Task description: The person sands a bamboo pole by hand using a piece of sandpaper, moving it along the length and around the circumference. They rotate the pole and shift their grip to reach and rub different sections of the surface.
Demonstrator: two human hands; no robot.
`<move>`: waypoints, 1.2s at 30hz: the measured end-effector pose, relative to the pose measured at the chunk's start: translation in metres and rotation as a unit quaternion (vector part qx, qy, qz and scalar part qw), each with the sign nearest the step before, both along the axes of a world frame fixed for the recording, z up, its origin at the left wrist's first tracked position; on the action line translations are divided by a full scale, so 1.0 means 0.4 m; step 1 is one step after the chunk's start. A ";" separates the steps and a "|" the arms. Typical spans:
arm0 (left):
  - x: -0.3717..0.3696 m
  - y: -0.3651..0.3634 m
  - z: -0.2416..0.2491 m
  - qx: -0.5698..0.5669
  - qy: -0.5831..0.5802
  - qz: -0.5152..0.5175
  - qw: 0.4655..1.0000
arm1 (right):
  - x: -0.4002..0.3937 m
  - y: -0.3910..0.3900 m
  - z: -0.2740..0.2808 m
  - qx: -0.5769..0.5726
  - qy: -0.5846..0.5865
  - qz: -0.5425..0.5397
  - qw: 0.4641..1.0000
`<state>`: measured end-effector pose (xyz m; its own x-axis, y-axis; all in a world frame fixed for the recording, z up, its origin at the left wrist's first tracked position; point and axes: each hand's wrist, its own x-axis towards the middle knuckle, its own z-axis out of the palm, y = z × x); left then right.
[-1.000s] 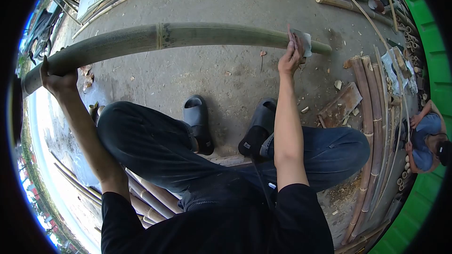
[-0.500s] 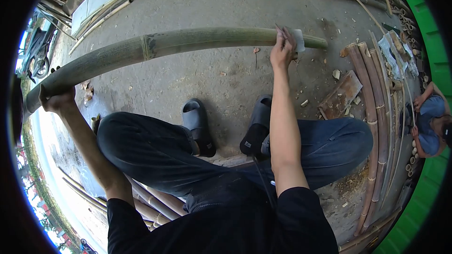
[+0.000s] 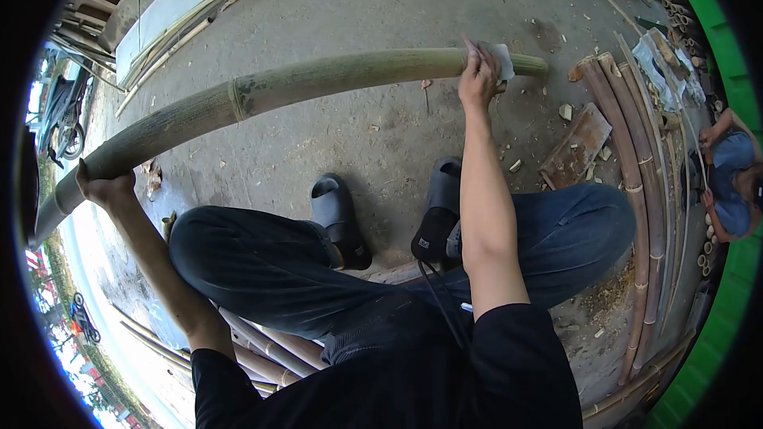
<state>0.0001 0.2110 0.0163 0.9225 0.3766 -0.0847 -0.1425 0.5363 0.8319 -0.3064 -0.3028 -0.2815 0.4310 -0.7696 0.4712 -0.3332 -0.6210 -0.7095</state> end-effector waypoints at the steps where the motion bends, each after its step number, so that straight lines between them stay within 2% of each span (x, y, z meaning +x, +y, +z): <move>1: -0.005 -0.007 0.000 -0.004 0.000 0.003 1.000 | 0.015 -0.008 -0.013 -0.004 0.000 0.003 1.000; 3: -0.013 -0.019 0.001 0.018 0.025 0.014 0.999 | 0.043 0.034 -0.046 -0.028 0.020 -0.058 0.998; 4: -0.011 -0.021 0.001 0.024 0.023 0.013 0.999 | 0.064 0.114 0.005 -0.004 0.002 -0.001 1.000; 5: -0.002 -0.023 0.002 0.021 0.020 0.013 1.000 | 0.072 0.147 0.022 -0.007 -0.002 -0.002 1.000; 7: 0.010 -0.004 -0.004 0.015 0.046 -0.003 0.999 | 0.055 0.199 0.017 -0.099 0.004 0.045 0.994; 9: 0.017 0.012 -0.015 0.011 0.062 -0.018 0.998 | 0.014 0.074 -0.095 -0.080 -0.027 0.003 0.996; 11: 0.031 0.023 -0.026 0.010 0.071 -0.023 0.997 | -0.033 -0.044 -0.211 0.016 -0.046 -0.114 0.992; 13: 0.045 0.033 -0.041 0.019 0.052 -0.033 0.998 | -0.017 0.028 -0.142 0.036 -0.032 -0.118 0.992; 15: 0.038 0.013 -0.032 0.027 0.055 -0.034 0.998 | 0.041 0.150 -0.046 -0.090 0.019 -0.072 0.993; 16: 0.039 0.009 -0.027 0.029 0.055 -0.029 0.998 | 0.053 0.158 -0.021 -0.091 0.015 -0.077 0.993; 19: 0.033 0.009 -0.019 0.028 0.063 -0.021 0.997 | 0.036 0.144 -0.040 -0.126 0.035 -0.039 0.991; 21: 0.036 0.019 -0.031 0.020 0.059 -0.004 0.998 | 0.001 -0.052 -0.120 -0.015 0.015 -0.056 0.998; 23: 0.017 0.002 -0.022 0.010 0.062 0.009 0.998 | 0.006 -0.074 -0.060 0.003 0.055 -0.034 0.998; 25: 0.003 -0.017 -0.009 0.020 0.037 -0.002 0.999 | 0.056 0.023 0.094 0.092 0.172 0.097 0.976; 27: -0.008 -0.036 0.004 0.026 0.031 0.004 0.999 | 0.077 0.036 0.094 0.079 0.139 0.094 0.983; 29: -0.009 -0.030 0.010 0.009 0.000 0.001 1.000 | 0.047 -0.016 0.076 0.143 0.100 0.134 0.976; 30: 0.000 -0.013 0.002 0.012 -0.011 -0.002 1.000 | 0.027 -0.047 0.071 0.176 0.095 0.103 0.974; 31: 0.003 -0.009 0.004 0.012 -0.014 0.000 1.000 | 0.020 -0.122 0.040 0.202 0.172 0.065 0.962; 33: -0.015 -0.004 -0.006 0.016 -0.029 -0.015 0.999 | 0.055 -0.198 0.029 0.216 0.297 0.086 0.926; 35: -0.023 -0.016 0.001 0.021 -0.030 -0.004 0.999 | 0.132 -0.058 0.192 0.198 0.413 0.154 0.876; 36: -0.020 -0.015 0.003 0.026 -0.036 -0.005 0.999 | 0.177 0.041 0.229 0.172 0.366 0.195 0.894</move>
<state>-0.0081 0.2050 0.0175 0.9291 0.3699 0.0007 -0.1975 0.4944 0.8465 -0.2356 -0.2864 -0.1899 0.7931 -0.5394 -0.2829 -0.5930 -0.5777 -0.5609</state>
